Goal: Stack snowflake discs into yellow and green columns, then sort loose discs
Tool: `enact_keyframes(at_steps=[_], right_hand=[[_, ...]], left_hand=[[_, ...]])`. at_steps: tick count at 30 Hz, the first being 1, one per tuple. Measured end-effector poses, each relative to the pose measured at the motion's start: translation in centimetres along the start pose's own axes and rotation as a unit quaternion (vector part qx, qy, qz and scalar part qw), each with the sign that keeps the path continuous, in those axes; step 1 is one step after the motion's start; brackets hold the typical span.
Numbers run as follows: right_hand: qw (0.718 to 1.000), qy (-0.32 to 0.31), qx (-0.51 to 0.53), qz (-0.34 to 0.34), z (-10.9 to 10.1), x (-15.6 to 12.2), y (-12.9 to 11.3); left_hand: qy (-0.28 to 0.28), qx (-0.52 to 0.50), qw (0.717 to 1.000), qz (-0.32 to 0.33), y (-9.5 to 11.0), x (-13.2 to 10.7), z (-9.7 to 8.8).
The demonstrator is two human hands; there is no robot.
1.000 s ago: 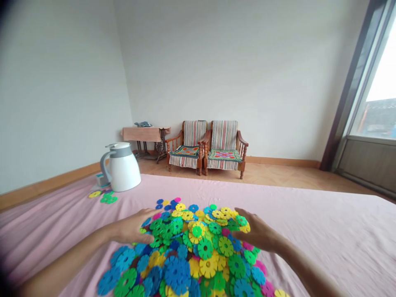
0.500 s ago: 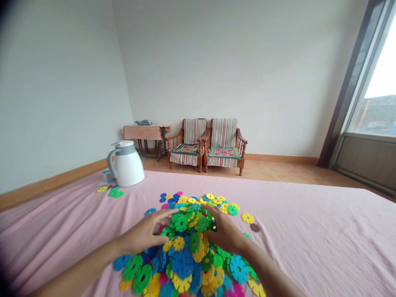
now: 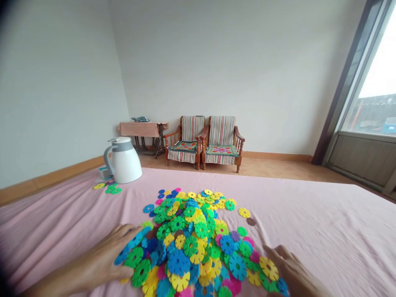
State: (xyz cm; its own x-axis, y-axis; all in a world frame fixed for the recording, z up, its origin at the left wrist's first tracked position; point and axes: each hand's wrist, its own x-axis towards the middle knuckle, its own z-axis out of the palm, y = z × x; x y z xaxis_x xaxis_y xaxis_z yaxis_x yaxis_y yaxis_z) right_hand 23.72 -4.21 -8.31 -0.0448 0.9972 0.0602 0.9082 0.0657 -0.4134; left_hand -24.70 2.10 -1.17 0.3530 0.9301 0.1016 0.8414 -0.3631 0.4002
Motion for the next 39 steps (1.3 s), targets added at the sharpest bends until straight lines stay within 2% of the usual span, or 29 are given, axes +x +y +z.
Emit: enact_keyframes(at_steps=[4,8,11,15,19,21,25,28,31,35,37,39], right_hand=[[0.996,0.014,0.052,-0.066,1.1,0.7,-5.6],[0.99,-0.013,0.07,-0.122,2.5,2.2,-10.6],[0.988,-0.037,0.072,-0.128,3.3,3.6,-13.5],[0.992,-0.037,0.073,-0.1,4.4,5.4,-16.4],[0.99,0.043,0.089,-0.099,6.1,7.2,-18.1],[0.987,0.073,0.113,-0.092,6.7,8.3,-18.6],[0.979,0.058,0.187,-0.052,6.7,11.1,-20.2],[0.963,0.033,0.263,-0.039,5.9,13.0,-21.9],[0.949,0.021,0.306,-0.078,4.6,13.8,-23.1],[0.955,0.067,0.257,-0.128,2.7,12.1,-22.9],[0.955,0.088,0.222,-0.176,2.0,10.1,-22.5],[0.949,0.063,0.188,-0.244,1.9,7.7,-22.2]], left_hand=[[-0.088,-0.046,0.993,0.06,1.1,-0.2,0.7],[-0.138,-0.057,0.988,0.041,3.5,-1.1,2.2],[-0.129,-0.057,0.99,0.02,4.7,-1.0,3.8],[-0.073,-0.066,0.995,0.03,4.6,0.5,5.6],[0.033,-0.101,0.994,0.021,4.1,2.8,6.0],[0.058,-0.137,0.988,0.034,3.9,4.2,5.4],[0.095,-0.19,0.976,0.046,3.1,7.2,3.4],[0.072,-0.24,0.968,-0.005,2.7,8.8,1.8],[0.057,-0.311,0.949,-0.012,2.5,9.4,0.5],[0.06,-0.351,0.935,0.002,2.0,9.4,0.0],[0.069,-0.322,0.944,-0.014,1.7,9.3,0.3],[0.096,-0.265,0.959,-0.005,1.4,9.3,0.7]])
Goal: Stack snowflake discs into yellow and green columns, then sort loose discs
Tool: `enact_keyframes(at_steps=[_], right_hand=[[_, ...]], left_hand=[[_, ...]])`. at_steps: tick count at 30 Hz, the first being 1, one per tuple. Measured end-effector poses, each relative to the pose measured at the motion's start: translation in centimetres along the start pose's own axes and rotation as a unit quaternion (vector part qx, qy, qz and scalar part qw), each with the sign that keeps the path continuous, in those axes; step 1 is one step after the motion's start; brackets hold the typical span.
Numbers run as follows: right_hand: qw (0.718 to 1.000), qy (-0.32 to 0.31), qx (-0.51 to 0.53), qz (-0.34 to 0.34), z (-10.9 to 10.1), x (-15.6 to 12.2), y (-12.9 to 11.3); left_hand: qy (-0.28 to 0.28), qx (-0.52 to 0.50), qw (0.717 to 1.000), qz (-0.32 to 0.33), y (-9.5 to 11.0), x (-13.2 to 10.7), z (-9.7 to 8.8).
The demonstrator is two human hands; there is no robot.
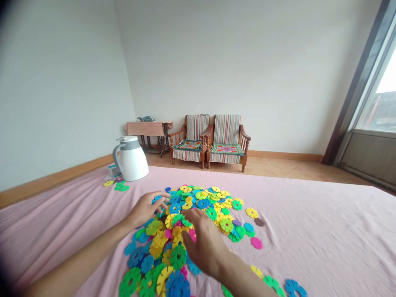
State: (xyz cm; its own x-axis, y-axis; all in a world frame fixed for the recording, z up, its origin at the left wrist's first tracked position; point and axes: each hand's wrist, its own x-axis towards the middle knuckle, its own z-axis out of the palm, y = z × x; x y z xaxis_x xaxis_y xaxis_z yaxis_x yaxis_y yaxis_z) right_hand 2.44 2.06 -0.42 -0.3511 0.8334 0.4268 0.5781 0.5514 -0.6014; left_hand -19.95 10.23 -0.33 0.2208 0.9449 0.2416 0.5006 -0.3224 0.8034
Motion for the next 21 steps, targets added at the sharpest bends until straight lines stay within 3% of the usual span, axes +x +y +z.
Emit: enact_keyframes(at_steps=[4,7,9,13,18,21], right_hand=[[0.974,-0.167,-0.066,-0.135,2.0,-3.6,-0.5],[0.955,-0.184,-0.124,-0.198,4.0,-4.5,0.2],[0.952,-0.187,-0.133,-0.203,4.2,-4.1,0.6],[0.96,-0.178,-0.149,-0.154,3.3,-1.2,1.2],[0.968,-0.089,-0.231,-0.047,3.1,2.5,3.1],[0.968,-0.037,-0.248,0.009,2.4,2.6,4.0]], left_hand=[[0.018,0.073,0.993,0.093,-0.4,0.2,0.4],[0.013,0.09,0.992,0.087,-0.3,0.4,0.1],[0.02,0.116,0.99,0.072,-0.4,0.3,-0.4],[-0.013,0.178,0.982,0.057,-0.8,-0.9,-1.7],[-0.091,0.243,0.965,0.037,-1.9,-3.5,-3.0],[-0.114,0.242,0.963,0.039,-2.2,-4.8,-3.2]])
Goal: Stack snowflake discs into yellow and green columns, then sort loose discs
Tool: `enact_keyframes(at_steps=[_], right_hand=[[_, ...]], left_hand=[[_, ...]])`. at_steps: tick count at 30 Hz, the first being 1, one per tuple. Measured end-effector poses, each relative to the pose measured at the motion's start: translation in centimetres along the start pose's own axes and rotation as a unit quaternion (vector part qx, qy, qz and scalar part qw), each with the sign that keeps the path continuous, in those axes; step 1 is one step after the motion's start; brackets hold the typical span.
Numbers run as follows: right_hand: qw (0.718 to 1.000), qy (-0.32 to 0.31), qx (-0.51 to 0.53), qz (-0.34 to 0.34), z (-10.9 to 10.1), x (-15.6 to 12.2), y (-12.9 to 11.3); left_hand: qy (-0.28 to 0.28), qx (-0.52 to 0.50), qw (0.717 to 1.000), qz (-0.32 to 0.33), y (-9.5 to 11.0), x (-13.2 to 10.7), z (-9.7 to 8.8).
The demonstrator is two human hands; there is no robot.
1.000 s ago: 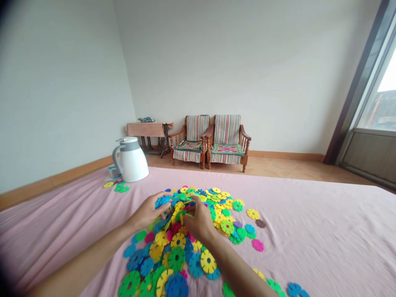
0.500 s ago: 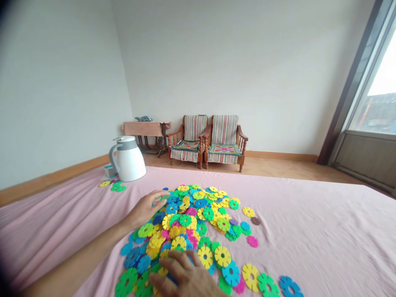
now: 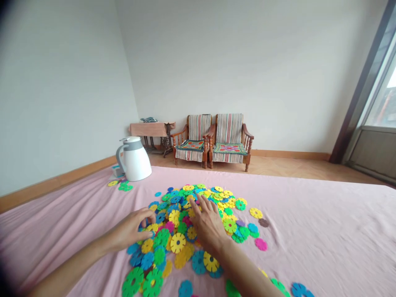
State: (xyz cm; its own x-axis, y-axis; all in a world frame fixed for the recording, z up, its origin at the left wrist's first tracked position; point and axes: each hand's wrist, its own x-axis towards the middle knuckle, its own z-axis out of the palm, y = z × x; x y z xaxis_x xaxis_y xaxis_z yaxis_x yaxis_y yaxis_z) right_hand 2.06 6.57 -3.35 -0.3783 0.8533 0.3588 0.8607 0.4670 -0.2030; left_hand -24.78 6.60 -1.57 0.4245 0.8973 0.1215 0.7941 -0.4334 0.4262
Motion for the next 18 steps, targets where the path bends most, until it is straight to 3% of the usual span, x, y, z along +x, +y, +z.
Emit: enact_keyframes(at_steps=[5,11,14,16,18], right_hand=[[0.998,0.01,0.02,0.051,-1.6,-3.5,1.9],[0.996,0.051,0.021,0.065,-1.7,-8.0,5.6],[0.993,0.111,0.003,0.048,-1.7,-10.1,8.2],[0.989,0.138,-0.014,0.043,-1.8,-12.0,10.1],[0.99,0.128,-0.032,0.057,-2.1,-14.5,11.8]], left_hand=[[-0.043,-0.02,0.999,0.012,1.1,-0.1,-0.1],[-0.051,-0.001,0.997,0.061,0.9,2.0,0.5],[0.0,0.022,0.998,0.06,0.0,3.4,1.6],[0.072,0.039,0.995,0.051,-0.3,4.0,2.1],[0.141,0.054,0.987,0.063,0.1,4.0,2.2]])
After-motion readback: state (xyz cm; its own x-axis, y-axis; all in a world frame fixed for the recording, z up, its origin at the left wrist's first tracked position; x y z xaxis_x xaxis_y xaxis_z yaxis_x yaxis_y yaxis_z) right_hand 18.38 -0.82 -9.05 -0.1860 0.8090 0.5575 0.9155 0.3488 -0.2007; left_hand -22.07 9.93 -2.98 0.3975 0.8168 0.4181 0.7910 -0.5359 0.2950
